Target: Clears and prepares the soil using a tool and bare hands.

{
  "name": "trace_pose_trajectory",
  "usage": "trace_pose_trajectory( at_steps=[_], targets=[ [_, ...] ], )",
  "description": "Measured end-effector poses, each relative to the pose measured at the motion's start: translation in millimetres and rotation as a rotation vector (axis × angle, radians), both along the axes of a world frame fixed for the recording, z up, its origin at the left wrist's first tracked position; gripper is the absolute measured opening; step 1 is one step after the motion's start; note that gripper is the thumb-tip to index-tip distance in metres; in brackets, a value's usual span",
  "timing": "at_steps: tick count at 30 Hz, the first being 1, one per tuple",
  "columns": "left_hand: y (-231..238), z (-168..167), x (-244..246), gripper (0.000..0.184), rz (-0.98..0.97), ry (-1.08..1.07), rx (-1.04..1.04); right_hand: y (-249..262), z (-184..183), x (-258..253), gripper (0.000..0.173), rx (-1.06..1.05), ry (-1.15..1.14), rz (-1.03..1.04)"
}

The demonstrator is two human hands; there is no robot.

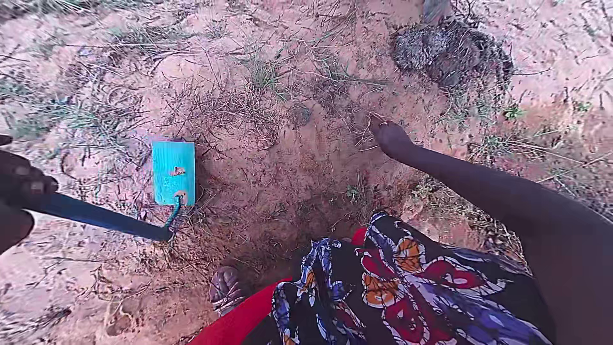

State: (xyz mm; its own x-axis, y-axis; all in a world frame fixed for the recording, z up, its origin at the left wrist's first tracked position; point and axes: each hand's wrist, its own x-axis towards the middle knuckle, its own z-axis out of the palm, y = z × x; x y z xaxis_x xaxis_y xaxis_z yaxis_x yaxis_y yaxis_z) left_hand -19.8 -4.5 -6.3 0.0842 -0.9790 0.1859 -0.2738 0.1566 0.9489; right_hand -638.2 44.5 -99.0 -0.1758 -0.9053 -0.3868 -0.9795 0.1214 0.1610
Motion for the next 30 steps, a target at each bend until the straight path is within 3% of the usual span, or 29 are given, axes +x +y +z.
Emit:
trace_pose_trajectory(
  at_steps=[2,5,7,9,11,17,21,26,30],
  targets=[
    [-7.1,-5.0,-27.1,0.017,0.104,0.125,0.096,-13.1,1.0,-22.0,0.038,-0.117,0.05,0.153],
    [-7.4,-9.5,-36.5,0.019,0.115,0.025,0.144,-37.4,-6.0,-50.4,0.028,-0.247,0.11,0.322],
    [-12.1,-25.7,-27.2,0.014,0.104,-0.013,0.154,-52.1,-5.4,-58.7,0.03,-0.219,0.18,0.237],
    [-17.7,-42.8,-9.1,0.01,-0.028,0.039,0.174,-61.4,-5.2,-65.8,0.035,-0.229,0.202,0.102],
    [-15.7,-34.3,-28.3,0.006,-0.033,0.055,0.182,-65.5,-4.4,-68.9,0.036,-0.227,0.206,0.015],
    [-29.1,-3.7,-62.4,0.007,0.065,-0.05,0.182,-68.3,4.3,-55.6,0.036,-0.073,0.151,-0.271],
    [-39.5,-16.4,-47.5,0.022,0.073,-0.112,0.18,-62.7,9.0,-44.7,0.032,-0.037,0.102,-0.248],
    [-45.2,-17.3,-49.3,0.014,0.052,-0.056,0.12,-43.7,2.1,-12.5,0.031,0.061,0.049,-0.178],
    [-40.5,-16.9,-50.2,0.016,0.042,-0.051,0.105,11.7,-4.8,54.7,0.033,0.275,-0.126,-0.091]
  ],
)
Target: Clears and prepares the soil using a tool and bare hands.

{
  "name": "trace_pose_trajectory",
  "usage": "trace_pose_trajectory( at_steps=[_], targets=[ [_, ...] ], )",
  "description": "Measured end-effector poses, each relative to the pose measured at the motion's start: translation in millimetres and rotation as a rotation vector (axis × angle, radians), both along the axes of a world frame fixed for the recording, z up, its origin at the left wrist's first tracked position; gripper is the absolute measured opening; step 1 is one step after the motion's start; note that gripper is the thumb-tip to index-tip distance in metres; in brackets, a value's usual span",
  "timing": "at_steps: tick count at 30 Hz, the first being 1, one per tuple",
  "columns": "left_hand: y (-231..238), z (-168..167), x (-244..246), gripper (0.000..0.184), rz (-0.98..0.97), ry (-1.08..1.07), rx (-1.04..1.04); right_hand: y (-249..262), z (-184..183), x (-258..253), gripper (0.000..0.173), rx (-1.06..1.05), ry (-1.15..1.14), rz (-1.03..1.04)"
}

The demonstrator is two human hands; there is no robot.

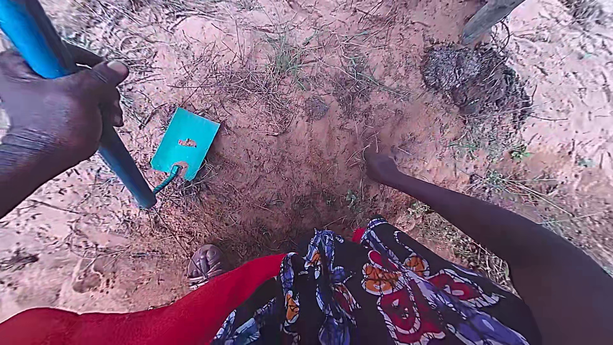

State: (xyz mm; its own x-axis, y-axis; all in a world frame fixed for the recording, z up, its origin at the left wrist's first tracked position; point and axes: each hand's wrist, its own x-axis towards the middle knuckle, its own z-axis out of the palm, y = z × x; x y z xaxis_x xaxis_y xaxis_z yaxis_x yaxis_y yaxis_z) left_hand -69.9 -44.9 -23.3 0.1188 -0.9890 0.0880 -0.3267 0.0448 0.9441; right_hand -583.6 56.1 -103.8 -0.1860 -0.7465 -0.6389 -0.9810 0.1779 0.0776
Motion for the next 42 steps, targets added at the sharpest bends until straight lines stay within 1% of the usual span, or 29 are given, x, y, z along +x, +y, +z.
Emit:
trace_pose_trajectory(
  at_steps=[2,3,5,8,10,14,17,20,23,28,30,32,35,38,40,42],
  targets=[
    [2.7,5.2,-4.9,0.013,-0.016,-0.005,0.006,18.0,4.4,32.3,0.035,0.072,-0.045,0.138],
    [6.4,9.7,-9.6,0.013,-0.024,-0.015,0.004,20.8,8.1,42.8,0.035,0.053,-0.064,0.2],
    [11.5,15.0,-18.4,0.011,-0.024,-0.014,-0.018,10.0,12.2,48.0,0.034,-0.061,-0.059,0.323],
    [4.7,13.1,-22.8,0.013,-0.023,-0.024,-0.009,-40.1,1.9,29.7,0.032,-0.284,0.044,0.437],
    [2.6,18.9,-32.4,0.013,-0.023,-0.053,0.017,-75.7,-5.8,11.4,0.031,-0.382,0.088,0.485],
    [-1.8,34.6,-55.3,0.013,-0.003,-0.117,0.073,-132.6,-17.6,-11.6,0.035,-0.375,0.183,0.526],
    [-12.8,27.7,-47.5,0.012,0.008,-0.078,0.062,-162.2,-24.8,-19.1,0.036,-0.381,0.17,0.506],
    [-21.6,19.0,-37.1,0.015,0.031,-0.05,0.068,-169.2,-22.4,-17.6,0.035,-0.437,0.193,0.454],
    [-18.6,23.8,-40.9,0.015,0.029,-0.051,0.08,-171.3,-13.7,-2.8,0.038,-0.396,0.232,0.28],
    [-15.6,30.2,-45.5,0.015,0.037,-0.071,0.074,-173.3,-4.5,17.1,0.038,-0.363,0.265,0.02],
    [-16.3,28.2,-44.1,0.013,0.036,-0.086,0.057,-171.6,-1.1,20.6,0.036,-0.316,0.273,-0.04],
    [-14.5,28.4,-45.2,0.012,0.041,-0.1,0.055,-169.5,-4.8,18.1,0.031,-0.287,0.262,-0.06],
    [-5.6,35.8,-53.5,0.011,0.039,-0.1,0.05,-163.9,-6.4,8.9,0.029,-0.238,0.219,-0.038],
    [-0.6,36.2,-55.0,0.012,0.019,-0.091,0.011,-160.0,-9.2,-9.8,0.03,-0.229,0.119,0.037],
    [-3.7,30.5,-49.7,0.014,-0.007,-0.083,-0.021,-152.7,-13.0,-12.7,0.029,-0.219,0.091,0.072],
    [-5.6,27.6,-46.5,0.014,-0.016,-0.074,-0.027,-143.2,-15.4,-10.4,0.032,-0.234,0.072,0.085]
  ],
)
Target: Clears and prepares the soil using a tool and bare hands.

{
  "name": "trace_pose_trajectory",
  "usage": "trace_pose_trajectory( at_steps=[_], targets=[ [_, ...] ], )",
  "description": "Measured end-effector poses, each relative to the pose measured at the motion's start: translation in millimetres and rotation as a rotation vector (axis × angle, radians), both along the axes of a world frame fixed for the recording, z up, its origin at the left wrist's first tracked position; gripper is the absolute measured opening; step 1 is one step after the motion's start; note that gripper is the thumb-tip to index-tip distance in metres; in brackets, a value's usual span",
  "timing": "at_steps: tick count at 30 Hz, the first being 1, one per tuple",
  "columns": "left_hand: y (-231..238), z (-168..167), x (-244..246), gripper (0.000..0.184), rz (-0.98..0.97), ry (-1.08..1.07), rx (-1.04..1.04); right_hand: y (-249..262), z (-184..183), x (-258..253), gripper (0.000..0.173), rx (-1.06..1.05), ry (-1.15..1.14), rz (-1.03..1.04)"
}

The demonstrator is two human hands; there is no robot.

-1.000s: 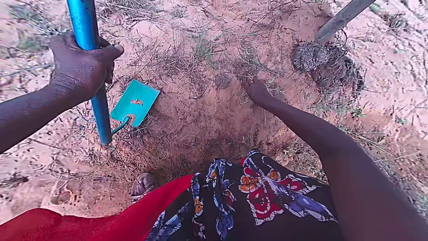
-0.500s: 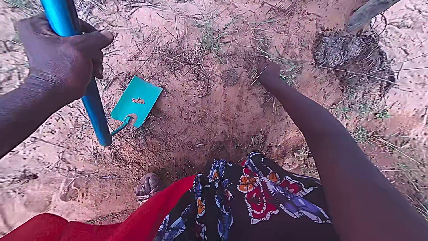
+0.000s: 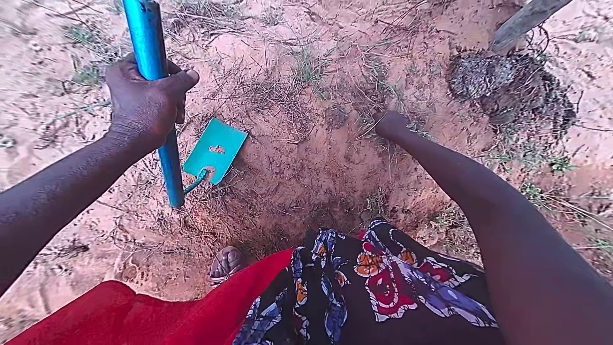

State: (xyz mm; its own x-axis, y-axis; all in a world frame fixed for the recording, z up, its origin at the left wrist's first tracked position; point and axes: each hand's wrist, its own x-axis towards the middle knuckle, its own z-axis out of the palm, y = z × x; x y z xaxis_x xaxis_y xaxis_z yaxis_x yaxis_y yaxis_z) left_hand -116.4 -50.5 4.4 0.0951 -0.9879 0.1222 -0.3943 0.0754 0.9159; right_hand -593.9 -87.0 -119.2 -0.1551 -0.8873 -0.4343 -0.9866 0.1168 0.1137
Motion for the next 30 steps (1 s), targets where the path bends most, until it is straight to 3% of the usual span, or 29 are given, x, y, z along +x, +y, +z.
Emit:
trace_pose_trajectory(
  at_steps=[7,11,13,16,18,21,25,30],
  targets=[
    [4.3,5.0,-0.9,0.011,0.048,0.031,0.023,32.8,2.5,6.9,0.035,-0.002,-0.142,-0.068],
    [-2.4,-4.6,4.7,0.012,0.053,0.024,0.06,114.2,8.7,63.8,0.03,0.229,-0.195,0.172],
    [-9.0,-8.3,12.7,0.013,0.018,0.001,0.092,116.2,16.9,70.4,0.031,0.27,-0.176,0.176],
    [-21.3,-10.3,27.7,0.015,-0.038,-0.021,0.119,76.8,23.0,47.3,0.028,-0.054,-0.109,0.187],
    [-26.9,-10.2,31.0,0.017,-0.036,-0.046,0.088,33.3,29.8,31.5,0.029,-0.315,-0.092,0.238],
    [-30.4,-12.7,30.3,0.021,0.02,-0.074,0.065,-44.5,40.6,28.1,0.027,-0.545,-0.056,0.175],
    [-23.9,-22.0,29.3,0.024,0.036,-0.079,-0.013,-134.0,47.1,40.5,0.043,-0.554,-0.201,-0.01],
    [-20.9,-25.0,28.1,0.027,0.1,-0.075,-0.026,-216.5,20.3,54.1,0.06,-0.505,-0.271,-0.157]
  ],
)
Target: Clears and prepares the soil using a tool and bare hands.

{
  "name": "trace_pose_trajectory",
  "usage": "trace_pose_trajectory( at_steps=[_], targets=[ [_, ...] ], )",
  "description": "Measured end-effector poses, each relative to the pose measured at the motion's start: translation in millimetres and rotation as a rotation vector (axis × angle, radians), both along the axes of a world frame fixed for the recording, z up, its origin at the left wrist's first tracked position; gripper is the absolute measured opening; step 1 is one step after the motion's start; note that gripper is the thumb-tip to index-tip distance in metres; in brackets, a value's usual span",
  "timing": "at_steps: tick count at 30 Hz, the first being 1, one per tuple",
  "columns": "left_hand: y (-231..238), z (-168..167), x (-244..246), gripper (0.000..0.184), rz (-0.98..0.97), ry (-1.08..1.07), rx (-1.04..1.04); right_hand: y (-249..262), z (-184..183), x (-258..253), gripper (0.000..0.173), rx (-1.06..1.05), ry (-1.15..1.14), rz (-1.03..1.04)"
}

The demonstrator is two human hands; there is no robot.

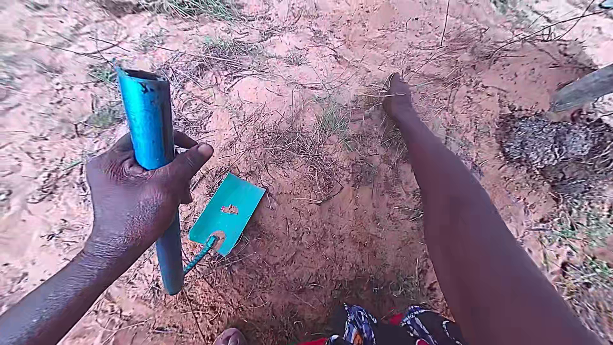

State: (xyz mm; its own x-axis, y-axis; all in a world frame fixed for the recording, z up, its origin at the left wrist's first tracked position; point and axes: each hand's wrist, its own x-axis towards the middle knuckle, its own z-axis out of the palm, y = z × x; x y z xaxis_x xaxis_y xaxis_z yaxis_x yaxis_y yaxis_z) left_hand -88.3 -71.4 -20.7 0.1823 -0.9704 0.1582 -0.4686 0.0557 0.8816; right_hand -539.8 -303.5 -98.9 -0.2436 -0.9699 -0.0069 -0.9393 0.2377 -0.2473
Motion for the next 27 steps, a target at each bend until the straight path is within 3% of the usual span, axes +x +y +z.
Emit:
trace_pose_trajectory(
  at_steps=[4,8,12,15,17,20,27],
  targets=[
    [1.2,2.0,-4.2,0.033,0.034,-0.008,0.01,-18.6,-16.1,15.9,0.063,0.106,0.049,-0.176],
    [-0.5,6.3,-6.8,0.035,0.05,0.02,0.023,-14.0,-11.1,29.7,0.043,0.133,0.081,-0.208],
    [0.2,17.6,-12.4,0.029,0.046,-0.004,0.041,9.1,-10.3,34.9,0.039,0.105,-0.027,-0.245],
    [0.2,17.8,-13.1,0.025,0.007,-0.003,0.008,41.2,-12.7,38.0,0.041,0.223,0.117,-0.166],
    [1.6,18.0,-14.2,0.024,-0.01,-0.007,-0.005,60.6,-15.3,40.8,0.033,0.243,0.19,-0.099],
    [4.9,19.0,-15.4,0.024,-0.021,-0.026,0.004,78.7,-6.4,51.8,0.026,0.311,0.177,-0.093],
    [3.5,21.5,-17.3,0.024,-0.03,-0.038,-0.006,98.0,-3.8,56.0,0.031,0.356,0.142,-0.016]
  ],
)
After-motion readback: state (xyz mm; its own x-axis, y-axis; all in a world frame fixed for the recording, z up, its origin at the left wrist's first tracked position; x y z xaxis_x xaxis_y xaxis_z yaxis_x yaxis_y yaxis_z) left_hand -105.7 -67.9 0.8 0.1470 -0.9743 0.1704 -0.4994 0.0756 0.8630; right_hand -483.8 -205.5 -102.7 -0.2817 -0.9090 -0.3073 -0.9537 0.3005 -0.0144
